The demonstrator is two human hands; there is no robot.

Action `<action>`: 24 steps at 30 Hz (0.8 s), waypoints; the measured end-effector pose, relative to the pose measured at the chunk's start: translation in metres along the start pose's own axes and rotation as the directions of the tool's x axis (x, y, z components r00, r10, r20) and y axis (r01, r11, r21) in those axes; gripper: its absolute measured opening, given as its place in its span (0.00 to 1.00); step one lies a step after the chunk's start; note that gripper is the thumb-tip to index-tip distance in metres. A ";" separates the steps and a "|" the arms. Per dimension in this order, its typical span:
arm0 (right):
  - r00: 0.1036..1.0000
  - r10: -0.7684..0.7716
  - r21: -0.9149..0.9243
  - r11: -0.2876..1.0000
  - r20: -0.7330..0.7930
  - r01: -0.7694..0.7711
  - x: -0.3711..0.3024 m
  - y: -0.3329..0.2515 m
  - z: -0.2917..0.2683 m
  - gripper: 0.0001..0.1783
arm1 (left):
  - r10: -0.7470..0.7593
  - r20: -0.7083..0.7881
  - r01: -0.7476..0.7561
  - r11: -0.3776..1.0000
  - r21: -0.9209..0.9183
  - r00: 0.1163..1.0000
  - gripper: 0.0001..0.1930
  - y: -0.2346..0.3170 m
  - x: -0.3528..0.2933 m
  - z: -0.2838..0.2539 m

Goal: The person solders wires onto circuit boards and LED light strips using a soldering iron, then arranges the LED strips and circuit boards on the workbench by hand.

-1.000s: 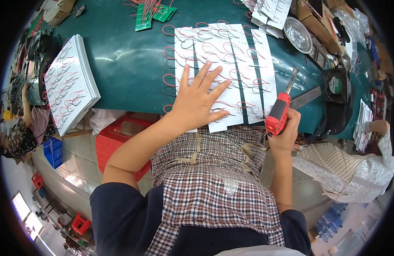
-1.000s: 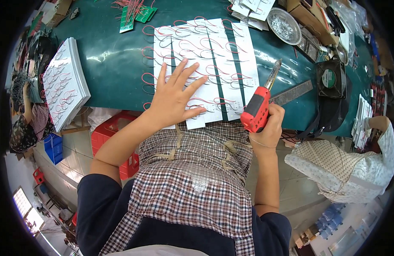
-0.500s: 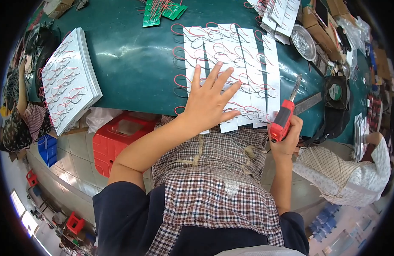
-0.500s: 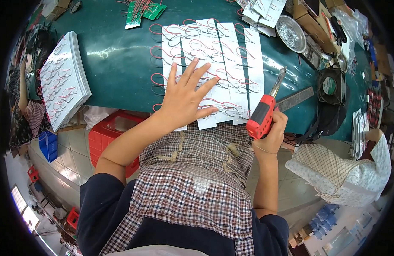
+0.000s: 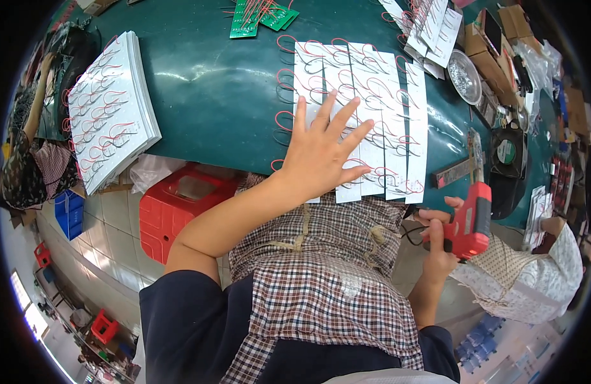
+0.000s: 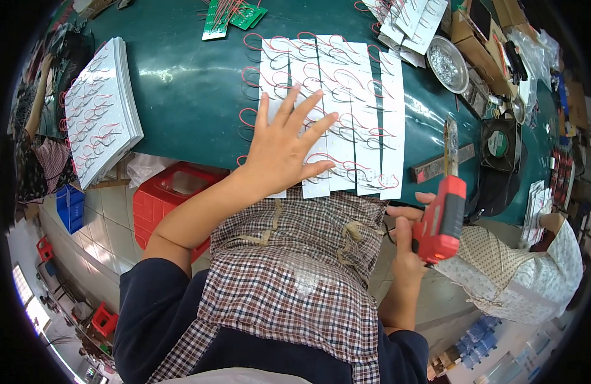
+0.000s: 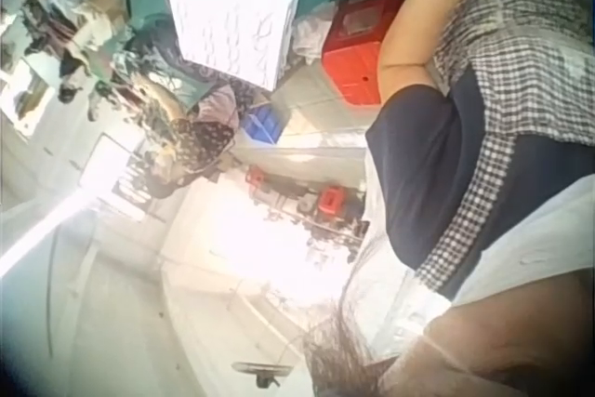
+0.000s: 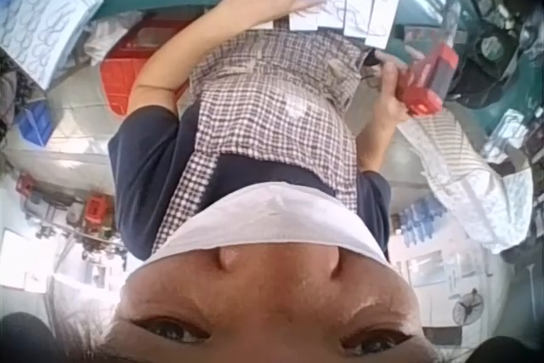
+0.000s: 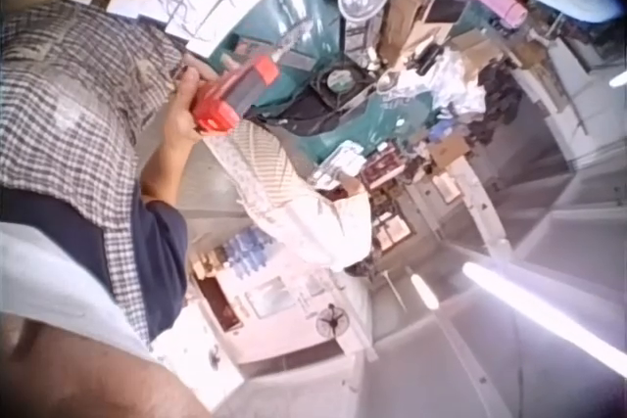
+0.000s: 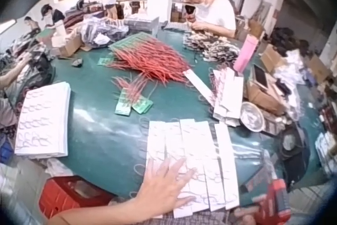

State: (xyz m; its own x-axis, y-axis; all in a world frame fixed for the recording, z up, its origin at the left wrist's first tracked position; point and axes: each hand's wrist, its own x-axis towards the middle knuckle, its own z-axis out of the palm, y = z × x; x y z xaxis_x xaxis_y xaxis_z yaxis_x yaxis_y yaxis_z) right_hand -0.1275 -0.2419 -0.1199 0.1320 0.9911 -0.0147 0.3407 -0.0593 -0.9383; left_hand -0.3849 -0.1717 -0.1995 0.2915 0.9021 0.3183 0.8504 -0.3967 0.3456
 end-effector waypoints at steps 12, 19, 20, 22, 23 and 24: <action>0.951 -0.292 -0.017 0.956 -0.099 0.291 -0.002 -0.052 -0.017 0.32 | -0.101 -0.172 0.104 0.994 0.012 0.980 0.37 -0.022 0.012 -0.005; 0.944 -0.328 0.076 0.941 -0.026 0.329 0.002 -0.066 -0.024 0.34 | -0.404 -0.496 0.539 0.826 0.163 0.769 0.27 -0.170 0.060 -0.049; 0.955 -0.296 0.084 0.952 -0.008 0.296 0.002 -0.068 -0.018 0.34 | -0.550 -0.399 0.620 0.782 0.059 0.733 0.27 -0.184 0.063 -0.050; 0.967 -0.253 0.119 0.962 0.034 0.247 0.002 -0.063 -0.015 0.34 | -0.675 -0.280 0.695 0.718 -0.035 0.683 0.28 -0.192 0.066 -0.055; 0.967 -0.253 0.118 0.962 0.035 0.247 0.004 -0.064 -0.013 0.34 | -0.691 -0.237 0.681 0.720 -0.134 0.683 0.27 -0.196 0.066 -0.056; 0.972 -0.233 0.104 0.968 0.044 0.227 0.004 -0.064 -0.010 0.34 | -0.703 -0.188 0.664 0.710 -0.232 0.686 0.26 -0.198 0.065 -0.056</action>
State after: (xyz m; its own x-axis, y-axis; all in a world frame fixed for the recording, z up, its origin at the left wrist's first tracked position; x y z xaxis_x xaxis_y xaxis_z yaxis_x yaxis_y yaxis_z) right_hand -0.1391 -0.2357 -0.0563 0.0077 0.9820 0.1888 0.2635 0.1802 -0.9477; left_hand -0.5589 -0.0445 -0.1975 -0.4799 0.8659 0.1411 0.6962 0.2780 0.6618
